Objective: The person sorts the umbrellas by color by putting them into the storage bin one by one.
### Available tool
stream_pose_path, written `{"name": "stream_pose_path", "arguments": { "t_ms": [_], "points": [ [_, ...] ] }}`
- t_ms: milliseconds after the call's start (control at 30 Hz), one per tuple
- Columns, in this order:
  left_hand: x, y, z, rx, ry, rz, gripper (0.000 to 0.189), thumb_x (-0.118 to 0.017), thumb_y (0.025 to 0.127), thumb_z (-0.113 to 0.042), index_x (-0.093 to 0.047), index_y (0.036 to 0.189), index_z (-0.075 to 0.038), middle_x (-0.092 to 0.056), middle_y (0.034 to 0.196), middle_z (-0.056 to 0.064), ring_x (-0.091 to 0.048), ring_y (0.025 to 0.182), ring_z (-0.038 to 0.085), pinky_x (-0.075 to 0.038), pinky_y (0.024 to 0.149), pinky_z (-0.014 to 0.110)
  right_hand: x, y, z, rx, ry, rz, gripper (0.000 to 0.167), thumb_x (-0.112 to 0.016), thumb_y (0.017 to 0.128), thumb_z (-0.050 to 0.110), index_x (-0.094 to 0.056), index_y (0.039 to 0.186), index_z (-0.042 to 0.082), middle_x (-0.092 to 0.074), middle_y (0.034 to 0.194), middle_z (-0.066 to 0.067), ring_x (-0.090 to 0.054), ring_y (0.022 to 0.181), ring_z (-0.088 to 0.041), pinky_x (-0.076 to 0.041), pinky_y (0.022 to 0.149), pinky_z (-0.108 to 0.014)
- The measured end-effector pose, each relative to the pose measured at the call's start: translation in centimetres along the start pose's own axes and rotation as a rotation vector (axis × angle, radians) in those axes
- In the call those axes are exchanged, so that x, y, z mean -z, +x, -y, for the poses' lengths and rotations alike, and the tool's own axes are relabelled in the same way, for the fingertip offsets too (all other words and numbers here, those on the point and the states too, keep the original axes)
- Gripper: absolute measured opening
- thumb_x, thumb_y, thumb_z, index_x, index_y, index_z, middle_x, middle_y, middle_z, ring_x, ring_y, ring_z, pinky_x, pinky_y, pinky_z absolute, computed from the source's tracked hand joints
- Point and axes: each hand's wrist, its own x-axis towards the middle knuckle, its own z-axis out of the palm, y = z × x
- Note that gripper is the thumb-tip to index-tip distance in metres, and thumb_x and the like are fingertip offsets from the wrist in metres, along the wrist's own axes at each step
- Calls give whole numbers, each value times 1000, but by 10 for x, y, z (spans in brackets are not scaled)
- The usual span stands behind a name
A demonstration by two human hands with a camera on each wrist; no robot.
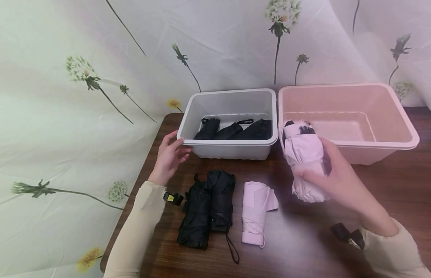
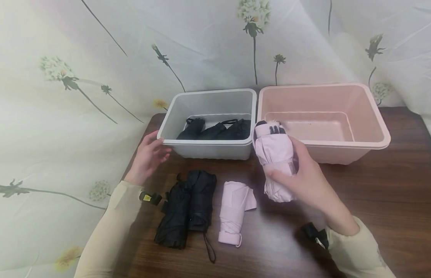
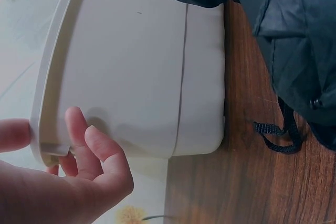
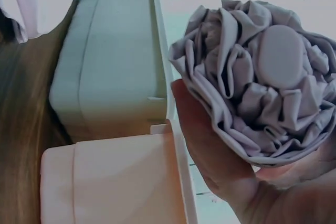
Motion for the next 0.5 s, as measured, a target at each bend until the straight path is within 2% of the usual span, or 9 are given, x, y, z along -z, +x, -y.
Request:
{"name": "stream_pose_path", "arguments": {
  "t_ms": [133,500],
  "points": [
    [0,0,0,0,5,2,47,-54,99,-23,-33,141,-23,-46,123,2,-63,75,11,-50,71,26,3,1,3,4,79,-27,81,-74,86,20,-24,150,27,-51,129,-4,-63,96,-9,-57,71,-30],
    [1,1,1,4,-1,4,47,-54,99,-23,-33,141,-23,-46,124,2,-63,75,11,-49,71,26,11,5,8,-13,120,-102,74,-70,89,17,-26,148,23,-54,119,-3,-66,90,-6,-58,67,-32]
  ]
}}
